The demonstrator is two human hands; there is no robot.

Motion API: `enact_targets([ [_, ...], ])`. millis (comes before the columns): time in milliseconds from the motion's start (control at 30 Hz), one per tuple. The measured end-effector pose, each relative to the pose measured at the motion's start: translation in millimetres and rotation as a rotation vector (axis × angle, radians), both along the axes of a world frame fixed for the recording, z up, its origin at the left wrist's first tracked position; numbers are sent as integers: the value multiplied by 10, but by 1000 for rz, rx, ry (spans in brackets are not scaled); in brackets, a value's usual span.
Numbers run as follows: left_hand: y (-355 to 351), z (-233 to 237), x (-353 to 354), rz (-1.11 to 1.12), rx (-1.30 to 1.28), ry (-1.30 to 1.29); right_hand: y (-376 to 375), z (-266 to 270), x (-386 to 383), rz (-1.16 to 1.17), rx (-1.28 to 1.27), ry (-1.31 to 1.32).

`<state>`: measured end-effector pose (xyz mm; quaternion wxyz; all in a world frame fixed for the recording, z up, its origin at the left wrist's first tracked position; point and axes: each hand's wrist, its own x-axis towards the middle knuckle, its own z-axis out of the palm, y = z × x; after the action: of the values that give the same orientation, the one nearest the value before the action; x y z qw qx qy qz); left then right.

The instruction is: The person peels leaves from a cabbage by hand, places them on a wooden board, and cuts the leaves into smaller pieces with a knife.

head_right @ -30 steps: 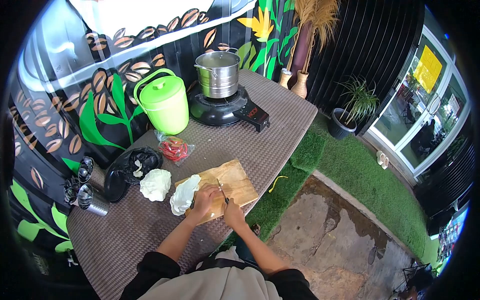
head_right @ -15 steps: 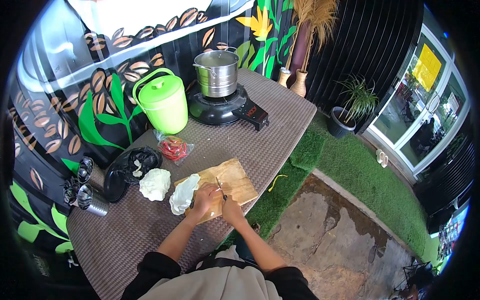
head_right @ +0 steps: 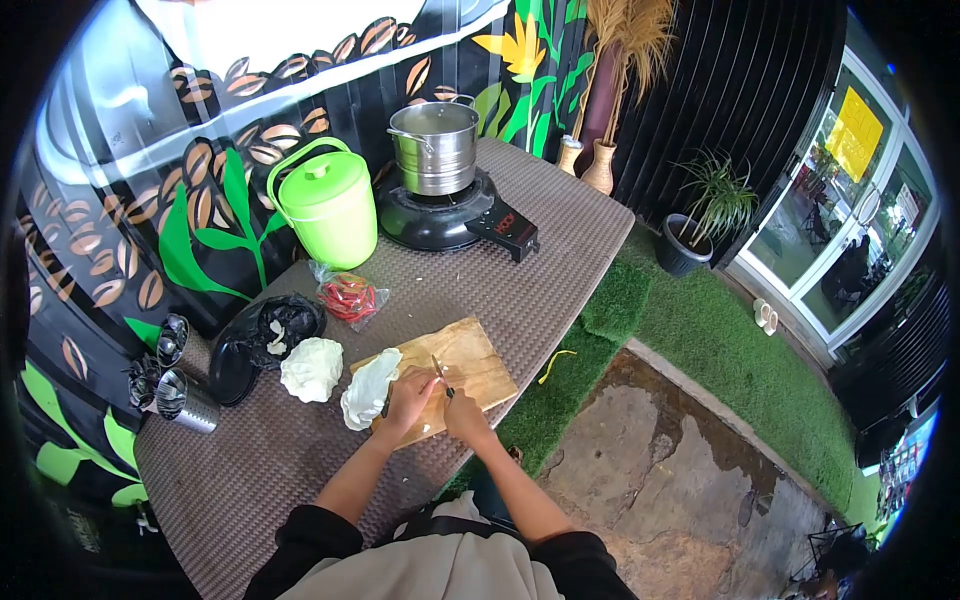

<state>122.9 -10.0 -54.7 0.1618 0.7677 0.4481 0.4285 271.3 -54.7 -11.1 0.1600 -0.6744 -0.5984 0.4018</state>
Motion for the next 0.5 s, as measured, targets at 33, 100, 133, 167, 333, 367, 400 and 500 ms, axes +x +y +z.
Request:
enact_targets([
  [33, 2, 10, -6, 2, 1, -1, -53, -29, -48, -29, 2, -28],
  [100, -3, 12, -20, -15, -46, -57, -188, -39, -131, -58, 47, -76],
  [133, -1, 6, -17, -15, -47, -56, -230, -19, -168, -89, 93, -123],
  [167, 4, 3, -10, -24, -31, -82, -235, -12, -196, -89, 93, -123],
  [333, 3, 22, -1, -20, -9, -107, -164, -54, -214, -88, 101, -207],
  [367, -13, 48, -2, -1, -44, -101, -111, -91, -163, -89, 99, -206],
  [400, -29, 83, 1, 19, -78, -95, -31, -134, -79, -31, 96, -166],
  [500, 16, 8, -11, 14, -41, -100, 145, -62, 83, 65, 28, -82],
])
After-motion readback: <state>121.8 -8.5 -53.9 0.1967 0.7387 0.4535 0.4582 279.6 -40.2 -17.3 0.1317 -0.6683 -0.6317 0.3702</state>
